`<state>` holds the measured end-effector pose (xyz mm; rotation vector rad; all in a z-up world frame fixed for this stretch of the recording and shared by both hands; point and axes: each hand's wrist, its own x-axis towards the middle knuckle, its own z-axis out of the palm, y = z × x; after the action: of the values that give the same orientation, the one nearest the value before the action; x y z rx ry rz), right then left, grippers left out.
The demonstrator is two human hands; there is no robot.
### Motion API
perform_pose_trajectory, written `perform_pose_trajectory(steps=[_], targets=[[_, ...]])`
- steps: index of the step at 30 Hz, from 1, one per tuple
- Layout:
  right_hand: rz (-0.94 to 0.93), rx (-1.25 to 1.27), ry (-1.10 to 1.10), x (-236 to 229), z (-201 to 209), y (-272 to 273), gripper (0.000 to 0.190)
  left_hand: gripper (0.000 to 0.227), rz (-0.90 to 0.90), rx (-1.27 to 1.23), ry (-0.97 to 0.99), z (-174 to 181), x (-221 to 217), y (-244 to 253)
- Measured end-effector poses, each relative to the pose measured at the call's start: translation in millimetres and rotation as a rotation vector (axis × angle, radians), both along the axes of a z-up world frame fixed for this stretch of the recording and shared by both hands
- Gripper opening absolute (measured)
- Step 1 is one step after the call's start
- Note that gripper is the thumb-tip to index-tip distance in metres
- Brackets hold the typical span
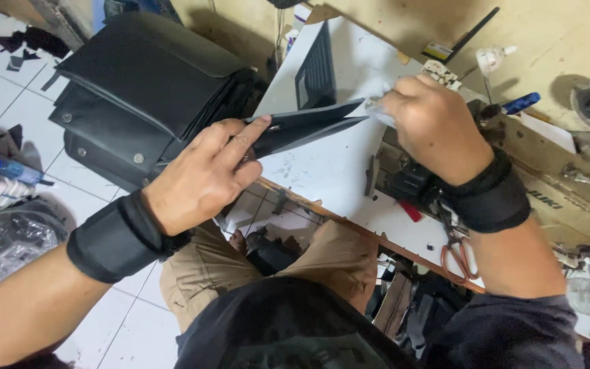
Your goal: The person cleans and polishes leather pieces by scrubbing them with a brush, then wiping them with a cloth, holding each piece steady with one hand while working with the other. The cleaned pieces are then stacked.
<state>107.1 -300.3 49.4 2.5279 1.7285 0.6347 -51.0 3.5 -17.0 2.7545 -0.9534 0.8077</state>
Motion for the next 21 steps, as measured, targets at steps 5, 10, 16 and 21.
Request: perform_pose_trajectory(steps=[5, 10, 16, 21], targets=[[0.159, 0.172, 0.16, -14.1, 0.8, 25.8, 0.012, 0.014, 0.008, -0.026, 0.023, -4.6, -0.5, 0.5], [0.373, 0.155, 0.26, -22.2, -20.8, 65.5, 0.015, 0.014, 0.0, -0.044, 0.043, -4.1, -3.2, -1.7], [0.317, 0.033, 0.088, -28.7, -35.8, 72.6, 0.016, 0.018, -0.008, -0.083, 0.055, -2.4, -9.0, -1.4], [0.205, -0.019, -0.154, -28.8, -9.5, 48.5, 0.01, 0.021, -0.023, -0.08, 0.043, -5.2, -7.6, -5.3]])
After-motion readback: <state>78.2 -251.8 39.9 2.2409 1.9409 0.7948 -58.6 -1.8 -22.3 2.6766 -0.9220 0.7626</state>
